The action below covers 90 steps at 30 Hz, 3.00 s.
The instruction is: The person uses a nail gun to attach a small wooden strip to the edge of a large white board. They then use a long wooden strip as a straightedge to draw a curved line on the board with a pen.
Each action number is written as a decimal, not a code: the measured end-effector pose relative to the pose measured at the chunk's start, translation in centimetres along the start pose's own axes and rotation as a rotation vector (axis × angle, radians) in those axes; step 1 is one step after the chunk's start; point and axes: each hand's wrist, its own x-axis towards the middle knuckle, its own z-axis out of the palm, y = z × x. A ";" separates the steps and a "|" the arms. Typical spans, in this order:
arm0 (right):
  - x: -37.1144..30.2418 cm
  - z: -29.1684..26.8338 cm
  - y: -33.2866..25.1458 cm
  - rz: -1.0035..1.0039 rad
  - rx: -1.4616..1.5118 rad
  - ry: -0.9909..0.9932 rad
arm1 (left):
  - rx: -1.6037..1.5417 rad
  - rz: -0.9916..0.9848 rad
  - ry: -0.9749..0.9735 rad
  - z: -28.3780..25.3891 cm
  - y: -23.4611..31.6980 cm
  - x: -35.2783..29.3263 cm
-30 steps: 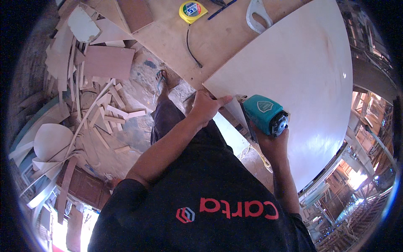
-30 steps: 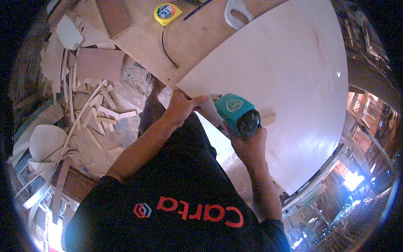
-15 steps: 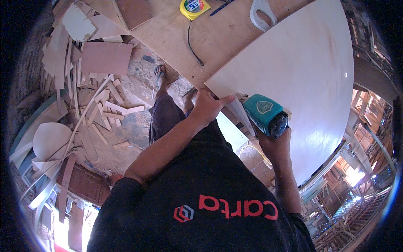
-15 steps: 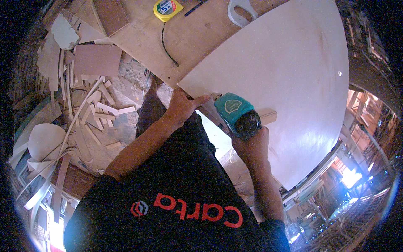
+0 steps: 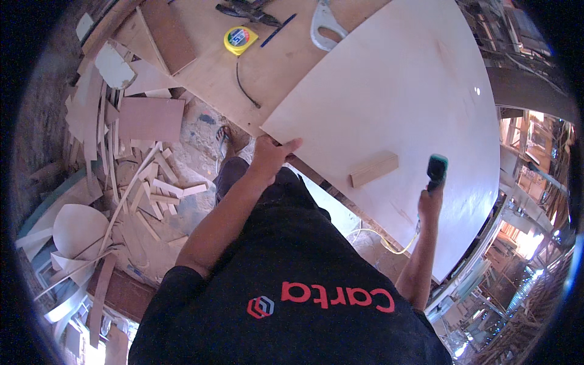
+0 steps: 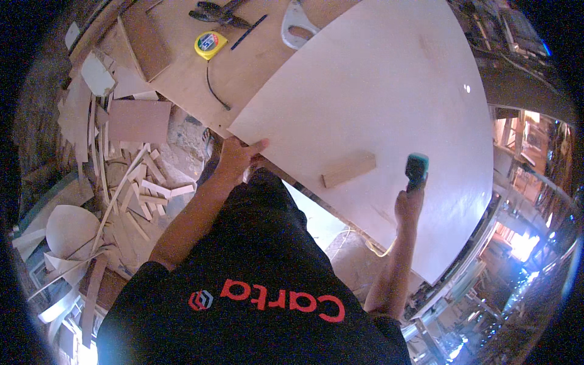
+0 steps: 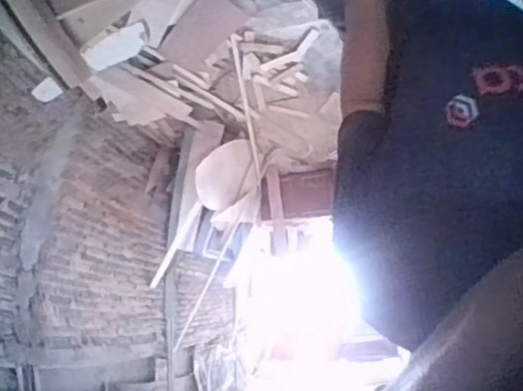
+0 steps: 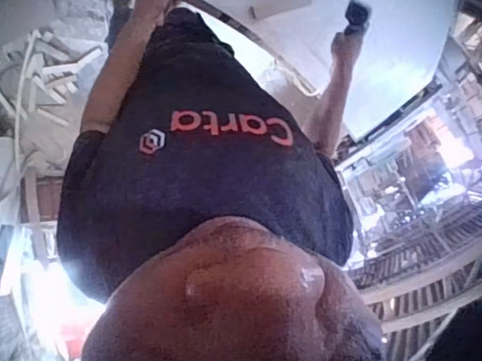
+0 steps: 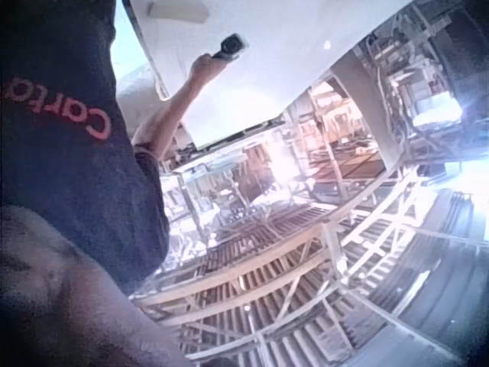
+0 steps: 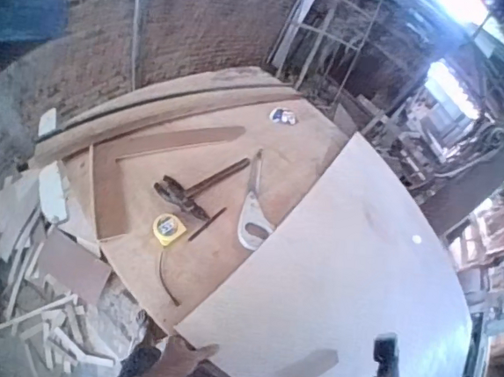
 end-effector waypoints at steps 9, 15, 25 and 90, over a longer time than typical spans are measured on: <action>-1.6 5.3 -3.1 -0.562 -0.247 0.127 | 0.081 0.013 0.044 -0.3 -0.8 0.0; -3.3 6.4 -7.6 -0.850 -0.268 -0.120 | 0.196 0.039 0.085 0.0 -0.5 -0.4; -12.3 13.0 -17.5 -0.960 0.393 -0.219 | -0.002 -0.227 0.034 -4.2 -2.0 -7.4; 4.4 4.2 2.8 0.067 0.136 0.101 | -0.233 0.118 -0.181 -1.1 -4.8 0.4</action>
